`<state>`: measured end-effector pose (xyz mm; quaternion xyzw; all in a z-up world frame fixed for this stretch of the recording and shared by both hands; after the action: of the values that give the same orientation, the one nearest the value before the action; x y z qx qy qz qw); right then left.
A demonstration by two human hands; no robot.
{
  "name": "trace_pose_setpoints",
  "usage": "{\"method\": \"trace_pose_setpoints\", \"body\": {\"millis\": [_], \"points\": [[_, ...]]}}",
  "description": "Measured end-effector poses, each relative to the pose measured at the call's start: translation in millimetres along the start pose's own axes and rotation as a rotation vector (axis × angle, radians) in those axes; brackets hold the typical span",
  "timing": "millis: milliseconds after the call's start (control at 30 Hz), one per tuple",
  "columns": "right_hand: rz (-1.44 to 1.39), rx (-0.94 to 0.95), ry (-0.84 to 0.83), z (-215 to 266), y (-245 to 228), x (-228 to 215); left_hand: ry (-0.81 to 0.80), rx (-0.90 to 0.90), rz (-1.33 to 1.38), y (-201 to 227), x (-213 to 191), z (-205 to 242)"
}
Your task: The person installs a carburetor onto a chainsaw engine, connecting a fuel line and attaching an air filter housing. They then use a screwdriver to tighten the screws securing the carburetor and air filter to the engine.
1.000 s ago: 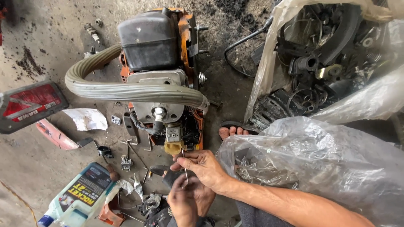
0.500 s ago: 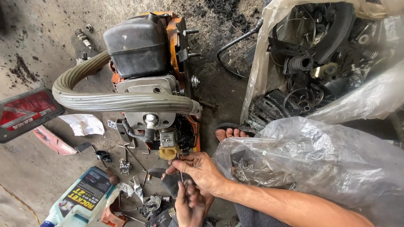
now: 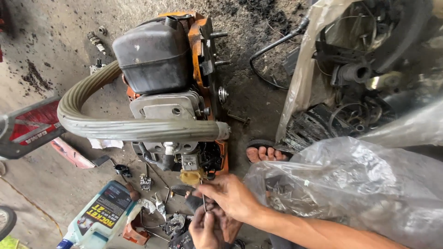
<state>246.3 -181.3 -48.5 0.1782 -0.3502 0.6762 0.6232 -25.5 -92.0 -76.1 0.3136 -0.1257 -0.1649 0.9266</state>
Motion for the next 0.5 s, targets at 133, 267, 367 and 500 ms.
{"method": "trace_pose_setpoints", "body": {"millis": [133, 267, 367, 500], "points": [[0.723, 0.055, -0.028, 19, -27, -26, 0.042, 0.448, -0.524, 25, 50, -6], [0.715, -0.194, 0.108, 12, -77, -39, -0.305, -0.057, 0.076, 10, 7, -14], [0.747, -0.151, 0.023, -6, -78, -29, -0.284, -0.447, 0.429, 5, 3, -18], [0.988, -0.001, 0.060, -22, -59, -18, -0.201, -0.505, 0.543, 20, 19, -20]]}}
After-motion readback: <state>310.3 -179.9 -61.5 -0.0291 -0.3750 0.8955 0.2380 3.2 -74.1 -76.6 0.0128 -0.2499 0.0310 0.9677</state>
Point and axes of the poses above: each hand's wrist, its own z-axis away from the middle knuckle, its own x-axis out of the palm, y = z × x, the point moved 2 cm from there along -z, towards the middle knuckle, and after that the axes turned 1 degree about -z, right-handed, at the moved point
